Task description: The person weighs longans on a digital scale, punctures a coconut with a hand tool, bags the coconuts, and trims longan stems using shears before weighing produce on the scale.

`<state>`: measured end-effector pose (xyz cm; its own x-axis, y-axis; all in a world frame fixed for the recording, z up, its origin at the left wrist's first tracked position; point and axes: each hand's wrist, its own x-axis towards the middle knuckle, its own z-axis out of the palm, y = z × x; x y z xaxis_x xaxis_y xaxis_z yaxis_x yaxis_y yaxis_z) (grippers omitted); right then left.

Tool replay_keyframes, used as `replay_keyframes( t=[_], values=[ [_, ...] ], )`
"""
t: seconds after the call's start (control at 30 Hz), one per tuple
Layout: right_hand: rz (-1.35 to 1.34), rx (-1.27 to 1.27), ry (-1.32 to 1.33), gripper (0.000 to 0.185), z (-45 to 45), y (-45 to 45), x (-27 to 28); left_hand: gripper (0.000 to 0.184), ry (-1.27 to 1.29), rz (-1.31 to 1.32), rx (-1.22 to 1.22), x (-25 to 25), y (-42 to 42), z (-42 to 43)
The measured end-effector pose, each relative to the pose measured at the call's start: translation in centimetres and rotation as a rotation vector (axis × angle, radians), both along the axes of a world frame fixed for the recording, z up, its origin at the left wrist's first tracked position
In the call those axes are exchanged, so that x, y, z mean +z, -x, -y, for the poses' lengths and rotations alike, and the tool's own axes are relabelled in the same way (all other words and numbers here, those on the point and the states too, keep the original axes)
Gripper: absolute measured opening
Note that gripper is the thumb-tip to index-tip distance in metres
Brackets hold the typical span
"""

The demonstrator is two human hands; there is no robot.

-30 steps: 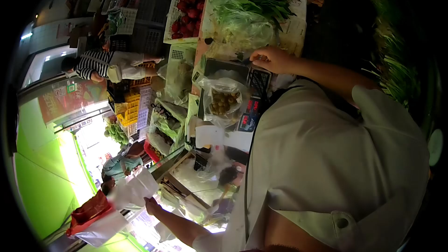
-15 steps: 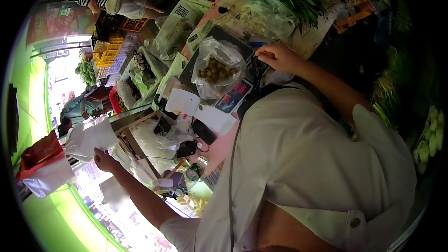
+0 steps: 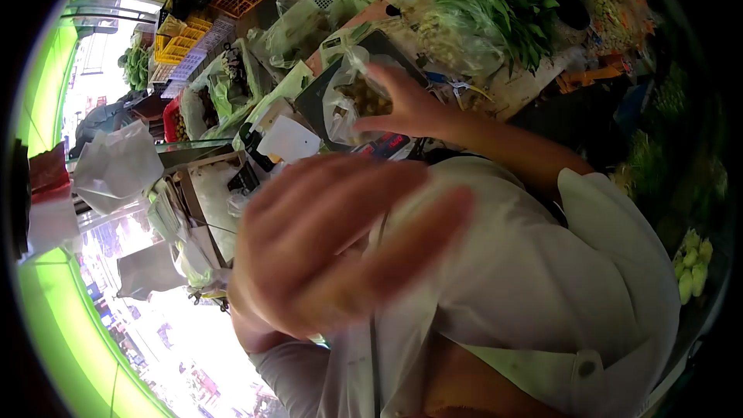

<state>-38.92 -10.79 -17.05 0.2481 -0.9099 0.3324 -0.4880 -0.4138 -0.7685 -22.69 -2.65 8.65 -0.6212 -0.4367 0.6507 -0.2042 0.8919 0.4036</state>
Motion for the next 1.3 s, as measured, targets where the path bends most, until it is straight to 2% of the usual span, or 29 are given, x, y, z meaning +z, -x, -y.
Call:
replay_keyframes(
  t=[0.07,0.13,0.17,0.23,0.27,0.33,0.4,0.5,0.57,0.6,0.67,0.7,0.77,0.83,0.9,0.97,1.0,1.07,1.17,1.23,1.3],
  values=[
    [0.008,0.063,0.062,0.052,0.9,-2.6,1.0,0.025,0.101,-0.022,-0.030,0.9,3.2,-1.4],
    [-0.066,0.205,-0.622,0.038,2.0,-3.6,2.5,0.027,0.164,-0.063,-0.041,1.1,2.6,-1.9],
    [-0.063,0.214,-0.624,0.038,2.0,-3.9,1.5,0.029,0.205,-0.090,-0.050,1.2,2.0,-1.9],
    [0.573,0.094,-0.395,0.027,2.2,-4.5,-1.0,0.032,0.293,-0.141,-0.082,1.2,0.7,-1.4],
    [0.443,0.043,-0.307,0.025,3.0,-3.7,-1.4,0.033,0.332,-0.169,-0.101,1.2,0.3,-1.4],
    [0.528,0.022,-0.347,0.025,3.9,-2.4,-1.2,0.036,0.270,-0.265,-0.098,0.4,0.0,-2.3],
    [0.505,-0.025,-0.398,0.025,5.3,-0.3,1.5,0.036,0.175,-0.335,-0.083,0.6,-0.8,-4.8],
    [0.563,-0.103,-0.270,0.022,8.0,0.6,3.7,0.050,-0.002,-0.233,-0.116,1.6,-2.5,-5.8],
    [0.614,-0.122,-0.198,0.020,8.4,0.9,6.6,0.032,-0.111,-0.271,-0.064,0.3,-3.5,-5.2],
    [0.597,-0.138,-0.180,0.019,8.7,1.2,7.9,0.031,-0.186,-0.222,0.142,-0.8,-4.0,-5.3],
    [0.559,-0.133,-0.077,0.019,9.8,2.3,9.5,0.034,-0.370,-0.161,0.503,-5.4,-5.5,-5.0],
    [0.580,-0.141,0.084,0.019,10.9,2.5,9.3,0.037,-0.490,-0.150,0.664,-8.9,-6.3,-4.5],
    [0.562,-0.100,0.074,0.015,11.7,4.1,11.0,0.037,-0.762,-0.223,0.848,-17.3,-8.6,-5.0],
    [0.505,-0.157,0.081,0.019,12.4,6.0,11.9,0.037,-0.927,-0.223,0.887,-23.4,-9.9,-6.9],
    [0.345,-0.214,0.085,0.022,12.8,8.3,11.2,0.038,-1.093,-0.112,0.937,-30.0,-11.6,-9.5],
    [0.198,-0.203,0.036,0.022,14.0,11.1,8.4,0.043,-0.950,0.174,0.975,-37.4,-13.7,-13.8],
    [0.202,-0.204,0.045,0.022,14.2,12.4,7.1,0.045,-0.950,0.218,0.990,-38.9,-13.9,-15.1],
    [-0.210,-0.250,-0.166,0.024,14.2,14.6,4.3,0.049,-0.987,0.317,1.022,-42.1,-15.3,-17.2],
    [-0.288,-0.285,-0.150,0.027,12.2,16.8,-1.3,0.052,-1.066,0.369,1.067,-44.6,-16.4,-18.7],
    [-0.279,-0.332,-0.217,0.029,10.9,17.2,-3.3,0.053,-0.914,0.302,1.079,-47.0,-17.4,-19.5],
    [-0.281,-0.346,-0.303,0.031,9.5,17.4,-4.5,0.056,-0.856,0.365,1.165,-47.8,-17.6,-20.4]
  ],
)
